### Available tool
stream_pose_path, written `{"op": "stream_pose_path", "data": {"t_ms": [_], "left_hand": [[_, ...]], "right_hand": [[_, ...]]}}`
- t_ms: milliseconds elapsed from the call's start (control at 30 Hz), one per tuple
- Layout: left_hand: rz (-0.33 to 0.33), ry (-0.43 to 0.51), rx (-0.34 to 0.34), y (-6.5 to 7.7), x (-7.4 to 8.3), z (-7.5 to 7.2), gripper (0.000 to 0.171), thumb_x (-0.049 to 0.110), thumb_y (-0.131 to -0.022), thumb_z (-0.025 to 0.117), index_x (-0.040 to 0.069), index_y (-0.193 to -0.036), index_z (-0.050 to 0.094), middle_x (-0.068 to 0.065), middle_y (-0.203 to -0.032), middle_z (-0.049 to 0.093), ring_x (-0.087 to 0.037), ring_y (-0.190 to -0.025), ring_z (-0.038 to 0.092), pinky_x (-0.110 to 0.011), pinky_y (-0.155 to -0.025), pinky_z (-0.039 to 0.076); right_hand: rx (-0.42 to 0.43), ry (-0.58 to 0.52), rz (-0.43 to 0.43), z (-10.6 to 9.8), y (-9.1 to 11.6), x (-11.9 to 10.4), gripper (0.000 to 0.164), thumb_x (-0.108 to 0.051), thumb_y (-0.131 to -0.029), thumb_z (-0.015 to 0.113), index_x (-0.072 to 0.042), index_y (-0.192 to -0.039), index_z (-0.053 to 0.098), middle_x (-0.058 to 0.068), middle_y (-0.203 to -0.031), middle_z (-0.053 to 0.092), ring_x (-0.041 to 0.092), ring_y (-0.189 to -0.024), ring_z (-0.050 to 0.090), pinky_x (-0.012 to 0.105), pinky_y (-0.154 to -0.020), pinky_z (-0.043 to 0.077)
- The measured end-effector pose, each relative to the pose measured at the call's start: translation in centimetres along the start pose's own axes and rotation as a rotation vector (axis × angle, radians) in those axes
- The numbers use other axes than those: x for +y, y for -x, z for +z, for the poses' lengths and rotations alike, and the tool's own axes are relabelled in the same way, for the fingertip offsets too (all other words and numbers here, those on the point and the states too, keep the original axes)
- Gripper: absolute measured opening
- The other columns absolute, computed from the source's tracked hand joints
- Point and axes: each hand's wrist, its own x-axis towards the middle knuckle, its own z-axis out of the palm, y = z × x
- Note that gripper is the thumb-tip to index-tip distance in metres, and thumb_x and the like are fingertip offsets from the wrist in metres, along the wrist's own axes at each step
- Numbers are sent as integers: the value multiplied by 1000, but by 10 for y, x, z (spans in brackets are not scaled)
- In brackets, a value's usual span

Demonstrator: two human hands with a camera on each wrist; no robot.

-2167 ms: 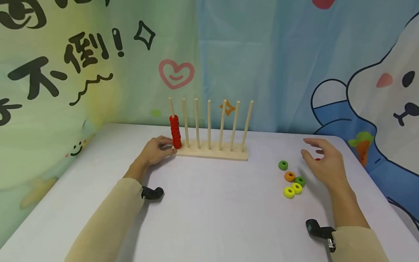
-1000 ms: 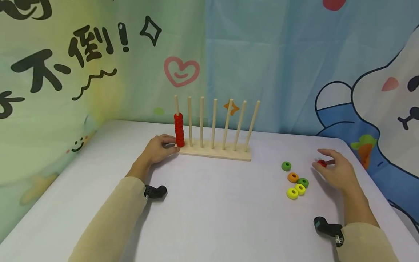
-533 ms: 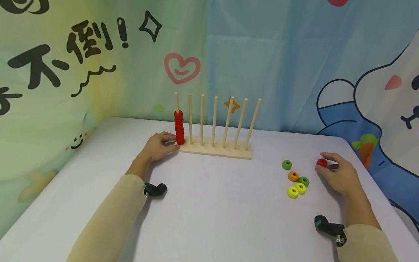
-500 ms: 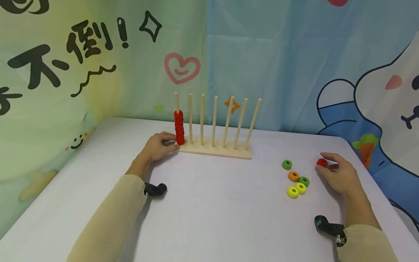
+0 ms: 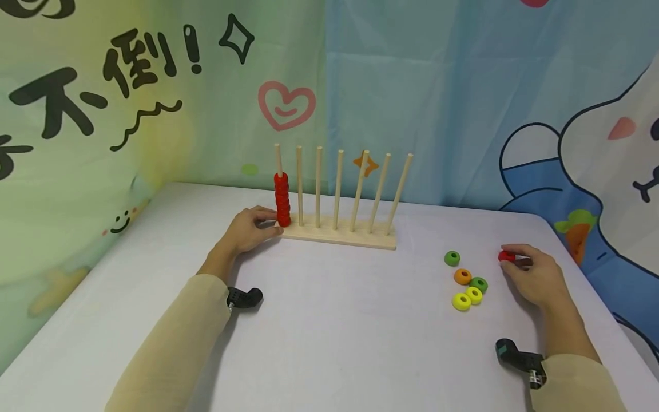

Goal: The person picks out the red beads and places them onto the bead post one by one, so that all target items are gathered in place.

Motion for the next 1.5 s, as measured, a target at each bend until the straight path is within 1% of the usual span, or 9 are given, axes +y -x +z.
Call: {"op": "stream_pose_path", "data": {"t_ms": [333, 600, 800, 900, 967, 1033, 1200, 1333, 1500], "left_hand": [[-16, 14, 1, 2, 5, -7, 43, 38, -83, 72, 20, -122, 72, 2, -128, 63, -22, -118, 56, -42, -101, 45], [-23, 9, 10, 5, 0, -6, 43, 39, -83, 72, 20, -122, 72, 3, -128, 63, -21, -119, 56, -42, -101, 45], [0, 20, 23, 6, -2, -2, 42, 38, -83, 72, 19, -121, 73, 2, -126, 64, -21, -117, 57, -42, -100, 46], [8, 10, 16, 4, -1, 1, 43, 39, -83, 71, 20, -122, 72, 3, -127, 64, -21, -118, 56, -42, -100, 46], [2, -2, 14, 3, 0, 2, 44, 41, -84, 70, 21, -122, 72, 3, -127, 64, -21, -119, 56, -42, -101, 46], [-7, -9, 21, 3, 1, 2, 44, 41, -84, 70, 21, -122, 72, 2, -127, 64, -21, -119, 56, -44, -101, 46], [-10, -7, 11, 5, 3, 4, 44, 40, -84, 71, 20, -123, 72, 1, -128, 64, -23, -119, 57, -45, -100, 46], [7, -8, -3, 4, 4, 7, 44, 42, -84, 71, 21, -123, 72, 2, -128, 64, -22, -119, 57, -43, -99, 47], [3, -17, 29, 4, 2, 6, 43, 40, -84, 71, 20, -122, 72, 3, -127, 64, -22, -119, 56, -44, -100, 46]], "right_hand": [[2, -22, -14, -4, -4, -3, 54, -36, -102, 51, -3, -144, 44, 35, -141, 36, 55, -121, 37, 73, -93, 36], [43, -58, -10, -10, -5, -18, 58, -41, -100, 54, -4, -144, 45, 32, -143, 37, 54, -121, 41, 68, -91, 43], [153, -87, -27, -16, 3, -30, 54, -40, -98, 57, -6, -139, 52, 25, -143, 42, 48, -124, 42, 56, -84, 52], [216, -104, -18, -20, 10, -37, 51, -38, -97, 59, -9, -138, 55, 20, -141, 45, 39, -122, 44, 32, -84, 54], [253, -117, -23, -21, 12, -42, 49, -36, -96, 61, -10, -137, 57, 16, -141, 48, 29, -117, 47, 13, -77, 48], [286, -152, -28, -22, 13, -47, 47, -36, -95, 62, -13, -137, 59, 10, -142, 51, 18, -112, 47, 2, -72, 39], [338, -249, -45, -25, 19, -58, 43, -32, -95, 64, -20, -136, 60, -6, -139, 56, 4, -112, 46, 2, -85, 40], [378, -283, -102, -24, 23, -71, 39, -28, -96, 64, -20, -134, 62, -6, -126, 59, -2, -108, 46, 1, -83, 39], [411, -307, -178, -16, 20, -91, 35, -27, -97, 62, -18, -131, 65, -7, -117, 58, -3, -100, 49, 1, -80, 40]]}}
